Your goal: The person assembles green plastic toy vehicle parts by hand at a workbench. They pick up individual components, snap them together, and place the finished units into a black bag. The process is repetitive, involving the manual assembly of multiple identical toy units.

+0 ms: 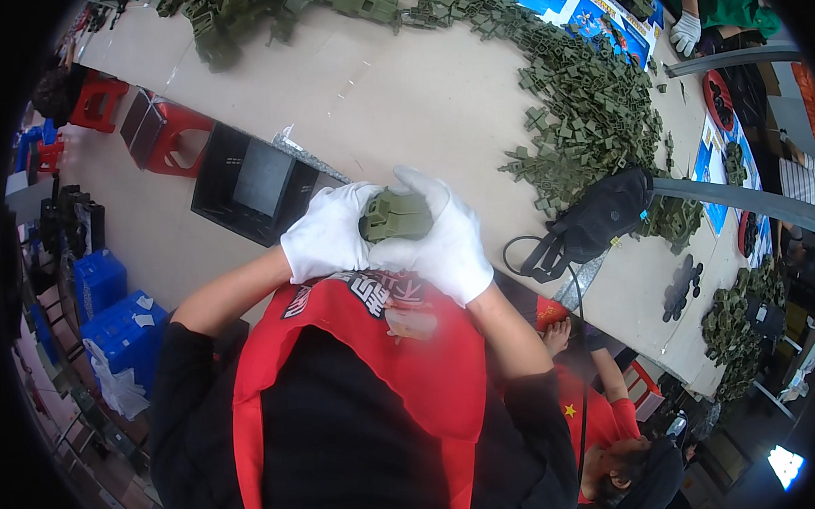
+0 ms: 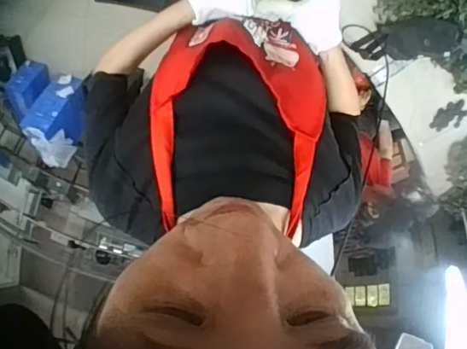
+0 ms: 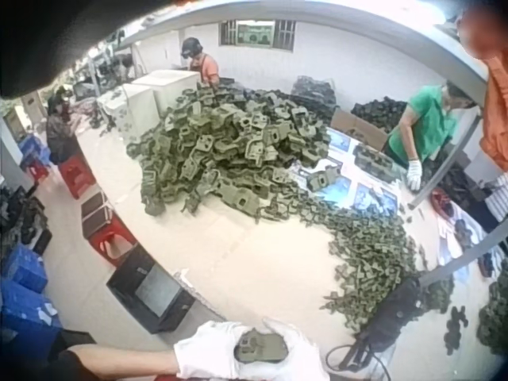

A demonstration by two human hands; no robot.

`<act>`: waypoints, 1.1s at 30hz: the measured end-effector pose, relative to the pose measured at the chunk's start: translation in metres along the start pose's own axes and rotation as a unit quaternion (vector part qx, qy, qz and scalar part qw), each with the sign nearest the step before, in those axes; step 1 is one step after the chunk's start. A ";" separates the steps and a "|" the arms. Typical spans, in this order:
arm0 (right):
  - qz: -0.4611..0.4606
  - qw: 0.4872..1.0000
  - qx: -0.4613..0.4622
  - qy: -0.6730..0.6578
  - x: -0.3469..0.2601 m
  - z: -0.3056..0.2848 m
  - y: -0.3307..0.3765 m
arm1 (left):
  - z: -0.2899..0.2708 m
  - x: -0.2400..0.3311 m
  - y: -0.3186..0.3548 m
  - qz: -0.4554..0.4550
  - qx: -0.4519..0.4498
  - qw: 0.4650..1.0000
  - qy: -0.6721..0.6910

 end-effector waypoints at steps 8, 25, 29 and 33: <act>-0.042 0.961 -0.072 -0.263 0.017 0.002 0.010 | -0.007 0.008 0.016 0.000 0.058 0.998 0.004; 0.042 0.977 -0.086 -0.189 0.029 0.007 -0.006 | 0.001 -0.027 -0.002 -0.096 0.006 0.982 0.163; 0.124 0.960 -0.051 -0.248 0.043 0.008 -0.008 | 0.005 -0.012 -0.013 0.010 -0.017 0.982 0.190; 0.130 0.966 -0.027 -0.221 0.045 0.008 -0.004 | 0.010 -0.010 -0.016 0.029 -0.056 0.973 0.222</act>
Point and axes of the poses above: each hand's wrist, its own y-axis away from the middle knuckle, its own z-axis out of the palm, x = y × z, the point moved 9 cm from there along -y, towards the middle knuckle, and after that the axes turned 4 degrees about -x, right-handed, at the moved point
